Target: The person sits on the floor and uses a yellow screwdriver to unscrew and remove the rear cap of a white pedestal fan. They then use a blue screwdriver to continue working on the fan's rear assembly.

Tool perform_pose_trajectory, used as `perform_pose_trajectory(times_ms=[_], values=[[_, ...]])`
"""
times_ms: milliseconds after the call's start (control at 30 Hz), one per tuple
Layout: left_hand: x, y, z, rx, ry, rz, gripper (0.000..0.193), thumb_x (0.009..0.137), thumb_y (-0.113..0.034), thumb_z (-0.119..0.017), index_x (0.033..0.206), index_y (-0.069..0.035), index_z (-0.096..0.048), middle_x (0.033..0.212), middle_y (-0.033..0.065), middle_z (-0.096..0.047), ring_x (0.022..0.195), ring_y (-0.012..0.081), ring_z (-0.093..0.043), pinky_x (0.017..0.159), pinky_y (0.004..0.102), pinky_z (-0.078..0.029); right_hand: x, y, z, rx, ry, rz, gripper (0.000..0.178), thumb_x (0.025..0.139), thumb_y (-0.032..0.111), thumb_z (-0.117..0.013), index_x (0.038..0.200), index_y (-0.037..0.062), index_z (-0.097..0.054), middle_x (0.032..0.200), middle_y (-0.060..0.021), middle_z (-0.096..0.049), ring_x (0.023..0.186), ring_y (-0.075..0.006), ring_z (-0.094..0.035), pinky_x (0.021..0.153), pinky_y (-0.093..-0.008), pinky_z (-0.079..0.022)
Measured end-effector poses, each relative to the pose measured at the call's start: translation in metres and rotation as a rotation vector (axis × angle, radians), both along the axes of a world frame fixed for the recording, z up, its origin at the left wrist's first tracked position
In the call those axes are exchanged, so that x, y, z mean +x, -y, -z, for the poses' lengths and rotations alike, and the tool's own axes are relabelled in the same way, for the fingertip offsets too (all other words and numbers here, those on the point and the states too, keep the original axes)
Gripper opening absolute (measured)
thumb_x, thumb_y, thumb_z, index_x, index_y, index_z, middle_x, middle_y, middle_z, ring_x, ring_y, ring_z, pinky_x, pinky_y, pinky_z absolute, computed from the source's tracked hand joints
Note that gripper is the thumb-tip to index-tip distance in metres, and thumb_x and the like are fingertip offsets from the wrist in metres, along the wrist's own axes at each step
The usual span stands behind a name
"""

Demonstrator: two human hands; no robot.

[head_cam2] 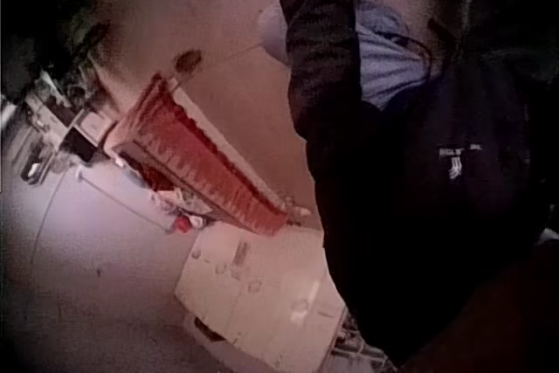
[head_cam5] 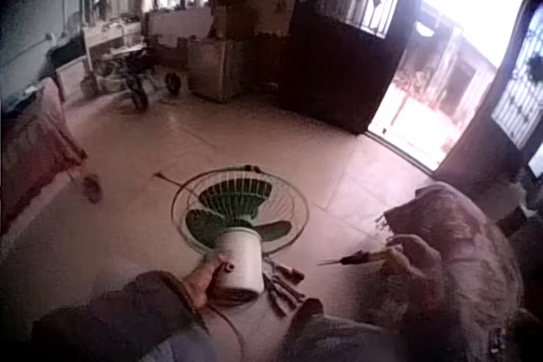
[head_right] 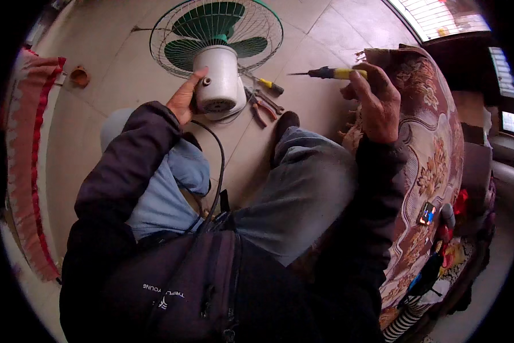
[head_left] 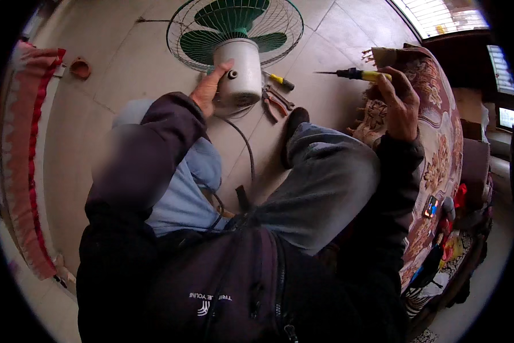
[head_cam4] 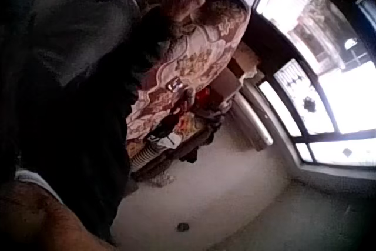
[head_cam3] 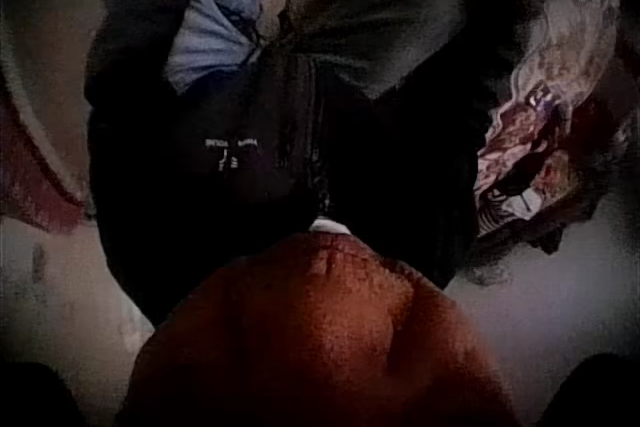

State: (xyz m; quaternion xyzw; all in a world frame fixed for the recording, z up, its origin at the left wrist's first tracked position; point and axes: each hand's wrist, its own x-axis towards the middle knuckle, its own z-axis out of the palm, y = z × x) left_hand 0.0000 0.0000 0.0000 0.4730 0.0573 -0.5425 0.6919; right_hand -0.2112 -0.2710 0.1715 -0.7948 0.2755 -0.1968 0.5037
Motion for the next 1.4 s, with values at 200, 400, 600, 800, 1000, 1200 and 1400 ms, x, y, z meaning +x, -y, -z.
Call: perform_pose_trajectory(times_ms=[200,400,600,800,1000,1200,1400], values=[[0.001,-0.018,-0.015,-0.024,0.007,-0.003,0.079,0.076,-0.053,-0.073,0.133,-0.007,-0.045,0.119,0.0102,-0.059,0.104,0.0228,-0.062,0.092,0.0414,-0.05,0.042,0.013,0.012,-0.005,-0.213,-0.307,0.024,0.088,0.015,-0.064,0.102,-0.004,-0.063,0.086,-0.0067,-0.066,0.072,-0.0116,-0.06,0.066,-0.0239,-0.048],[0.005,-0.018,-0.006,0.041,0.082,0.0,0.085,0.08,-0.057,-0.067,0.141,-0.006,-0.038,0.131,0.0091,-0.052,0.118,0.0208,-0.052,0.102,0.0365,-0.04,0.091,0.038,0.13,-0.086,-0.584,-0.284,0.024,0.084,0.018,-0.064,0.096,-0.0034,-0.065,0.076,-0.012,-0.068,0.058,-0.0177,-0.066,0.052,-0.0304,-0.052],[-0.002,-0.011,-0.016,0.1,0.12,-0.075,0.075,0.08,-0.052,-0.069,0.134,-0.004,-0.044,0.117,0.0074,-0.058,0.104,0.017,-0.057,0.091,0.0325,-0.047,0.092,0.053,0.316,-0.25,-0.894,-0.257,0.018,0.084,0.016,-0.063,0.092,0.0005,-0.067,0.068,-0.0109,-0.066,0.051,-0.0172,-0.064,0.044,-0.0316,-0.05],[-0.004,-0.013,-0.021,0.164,0.135,-0.071,0.072,0.085,-0.053,-0.062,0.134,-0.003,-0.044,0.121,0.0081,-0.057,0.108,0.0166,-0.056,0.095,0.032,-0.044,0.066,0.022,0.405,-0.067,-0.849,-0.198,0.022,0.083,0.019,-0.06,0.09,-0.0004,-0.068,0.07,-0.0118,-0.067,0.058,-0.0211,-0.066,0.055,-0.0342,-0.053],[-0.009,-0.004,-0.02,0.145,0.135,-0.059,0.068,0.088,-0.051,-0.059,0.133,-0.001,-0.044,0.121,0.0084,-0.057,0.108,0.0157,-0.057,0.094,0.0317,-0.047,0.073,0.008,0.411,-0.241,-0.873,-0.168,0.024,0.083,0.019,-0.059,0.1,0.0037,-0.066,0.094,-0.0163,-0.065,0.089,-0.0309,-0.063,0.077,-0.041,-0.052],[-0.007,0.003,-0.019,0.123,0.162,-0.018,0.066,0.091,-0.049,-0.056,0.132,0.001,-0.045,0.121,0.0095,-0.058,0.108,0.0155,-0.059,0.093,0.031,-0.048,0.094,0.024,0.403,-0.552,-0.7,0.033,0.034,0.078,0.018,-0.063,0.109,0.0055,-0.058,0.115,-0.0174,-0.056,0.104,-0.0368,-0.055,0.086,-0.0449,-0.048],[-0.003,0.0,-0.021,0.065,0.103,0.029,0.059,0.094,-0.048,-0.053,0.133,-0.004,-0.047,0.124,0.0065,-0.058,0.112,0.0154,-0.057,0.097,0.0322,-0.046,0.113,0.021,0.398,-0.605,-0.576,0.056,0.036,0.076,0.014,-0.063,0.112,0.0102,-0.058,0.114,-0.0166,-0.055,0.104,-0.0361,-0.054,0.086,-0.0448,-0.047]])
